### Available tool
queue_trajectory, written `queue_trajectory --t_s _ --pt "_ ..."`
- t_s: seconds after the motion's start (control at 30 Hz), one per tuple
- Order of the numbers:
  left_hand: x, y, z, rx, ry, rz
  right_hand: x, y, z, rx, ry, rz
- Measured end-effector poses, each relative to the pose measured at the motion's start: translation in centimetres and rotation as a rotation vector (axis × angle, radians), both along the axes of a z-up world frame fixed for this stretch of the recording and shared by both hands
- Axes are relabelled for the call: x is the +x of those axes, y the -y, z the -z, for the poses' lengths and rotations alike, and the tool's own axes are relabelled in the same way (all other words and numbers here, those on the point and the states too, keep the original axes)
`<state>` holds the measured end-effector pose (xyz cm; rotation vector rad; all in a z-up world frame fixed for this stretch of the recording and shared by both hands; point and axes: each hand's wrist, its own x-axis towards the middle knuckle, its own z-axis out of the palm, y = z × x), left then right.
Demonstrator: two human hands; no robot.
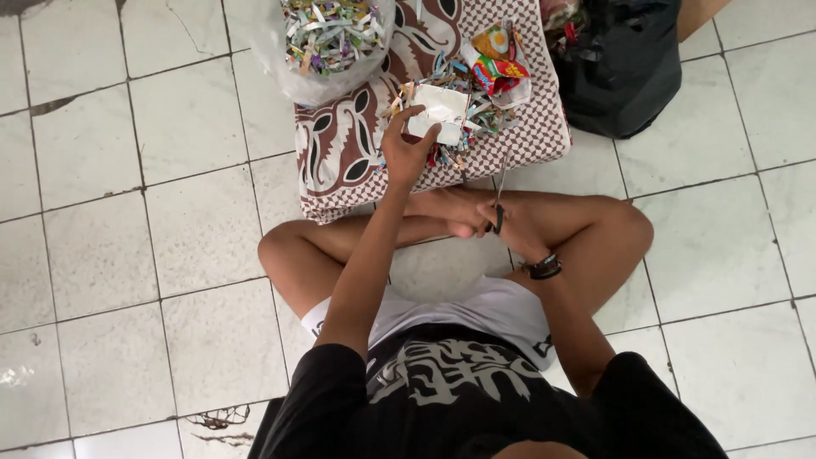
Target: The person sits on a tiled floor and uses scissors to cut a white, flexible material into small strips. The cut pieces are placed onto a patterned cloth in front of them, which already contains a pile of colorful scraps.
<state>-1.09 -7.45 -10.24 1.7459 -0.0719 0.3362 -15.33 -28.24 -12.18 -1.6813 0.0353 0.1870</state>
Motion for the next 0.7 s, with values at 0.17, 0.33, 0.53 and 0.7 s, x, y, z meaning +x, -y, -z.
queue_trajectory --t_s 0.17,0.33,0.53,0.7 --pt "0.1 0.0 0.0 -0.024 -0.135 -0.04 1.0 -2.8 -2.3 0.028 -0.117 -0.073" --pt "1.0 -0.4 1.2 -0.052 -0.186 -0.054 2.5 -5.1 -4.6 0.127 -0.116 -0.096" --pt "1.0 -0.3 1.6 -0.08 -0.119 -0.092 3.5 -5.8 -4.3 0.181 -0.212 -0.09" --pt "0.9 -0.2 0.9 -0.125 -0.055 -0.064 4.3 -6.2 -4.9 0.108 -0.228 -0.117"
